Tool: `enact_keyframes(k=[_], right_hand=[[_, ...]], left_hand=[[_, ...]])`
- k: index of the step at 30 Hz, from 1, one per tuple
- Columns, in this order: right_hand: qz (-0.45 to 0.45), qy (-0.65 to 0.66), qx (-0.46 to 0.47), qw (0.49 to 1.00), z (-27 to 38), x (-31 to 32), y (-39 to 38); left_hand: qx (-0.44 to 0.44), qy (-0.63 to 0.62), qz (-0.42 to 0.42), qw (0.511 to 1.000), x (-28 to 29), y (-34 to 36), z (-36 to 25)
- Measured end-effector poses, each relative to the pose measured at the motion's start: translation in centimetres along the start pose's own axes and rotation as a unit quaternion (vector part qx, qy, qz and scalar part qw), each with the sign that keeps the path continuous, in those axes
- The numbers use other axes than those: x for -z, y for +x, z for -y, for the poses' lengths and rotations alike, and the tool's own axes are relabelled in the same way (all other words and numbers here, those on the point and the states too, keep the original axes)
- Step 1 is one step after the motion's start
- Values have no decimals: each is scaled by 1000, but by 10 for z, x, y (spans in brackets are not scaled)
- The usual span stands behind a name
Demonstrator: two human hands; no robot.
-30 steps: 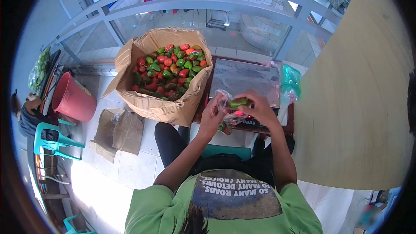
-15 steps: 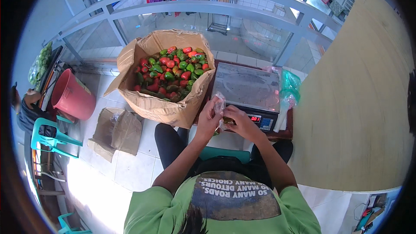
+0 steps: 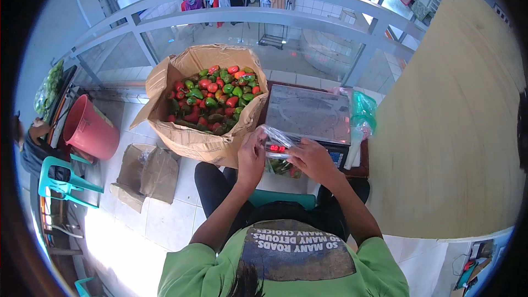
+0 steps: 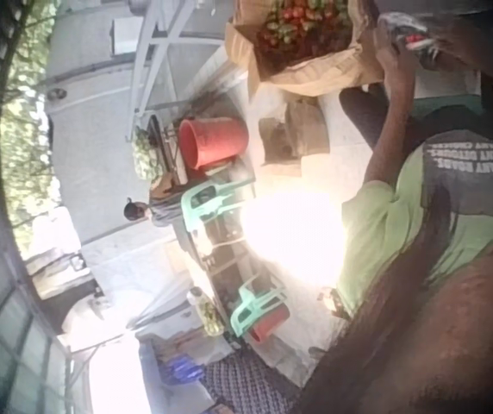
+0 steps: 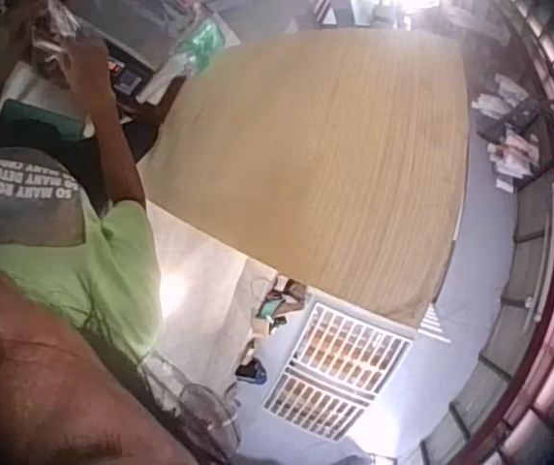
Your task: The person picks up several peppers from a large cardboard box and places them onto a digital scale. They then place the peppers into a plastic bag and knot the bag closed before picking up more peppers to repeat the process.
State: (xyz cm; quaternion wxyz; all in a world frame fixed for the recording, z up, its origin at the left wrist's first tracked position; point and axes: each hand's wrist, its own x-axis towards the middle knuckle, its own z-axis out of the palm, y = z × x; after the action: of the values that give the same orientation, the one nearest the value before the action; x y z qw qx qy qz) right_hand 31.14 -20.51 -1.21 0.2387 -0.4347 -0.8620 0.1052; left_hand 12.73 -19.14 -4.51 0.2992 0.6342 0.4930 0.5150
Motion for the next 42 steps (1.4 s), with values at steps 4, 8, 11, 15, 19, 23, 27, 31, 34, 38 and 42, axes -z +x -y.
enact_keyframes(k=[4, 8, 11, 15, 19, 23, 27, 31, 34, 38, 42], right_hand=[[-69, -1, -12, 998, -2, 5, 0], [-93, -28, -47, 994, 2, 23, 3], [-43, -25, -98, 994, 5, 35, 2], [-84, -28, -65, 994, -5, 40, -7], [-61, -81, -47, 994, -3, 59, -9], [-66, -83, -44, 993, -5, 72, -10], [-93, -85, -28, 992, -12, 82, -11], [-107, -131, -30, 985, -10, 94, -14], [-104, -164, -63, 979, -11, 101, -22], [-146, -171, -54, 973, -5, 112, -25], [-150, -150, -53, 976, -9, 113, -30]], left_hand=[[20, 26, 84, 996, 5, 6, 4], [-15, 16, 108, 994, 7, 19, -28], [-45, -17, 125, 991, 1, 26, -51], [-50, -56, 117, 990, 5, 35, -54], [-104, 8, 156, 982, 11, 37, -58], [-123, 82, 223, 964, 16, 40, -53], [-158, 131, 291, 934, 27, 46, -60], [-223, 148, 315, 910, 23, 50, -66], [-251, 85, 275, 924, 14, 52, -69], [-222, -37, 260, 939, 8, 53, -73], [-237, -78, 275, 928, 15, 55, -75]])
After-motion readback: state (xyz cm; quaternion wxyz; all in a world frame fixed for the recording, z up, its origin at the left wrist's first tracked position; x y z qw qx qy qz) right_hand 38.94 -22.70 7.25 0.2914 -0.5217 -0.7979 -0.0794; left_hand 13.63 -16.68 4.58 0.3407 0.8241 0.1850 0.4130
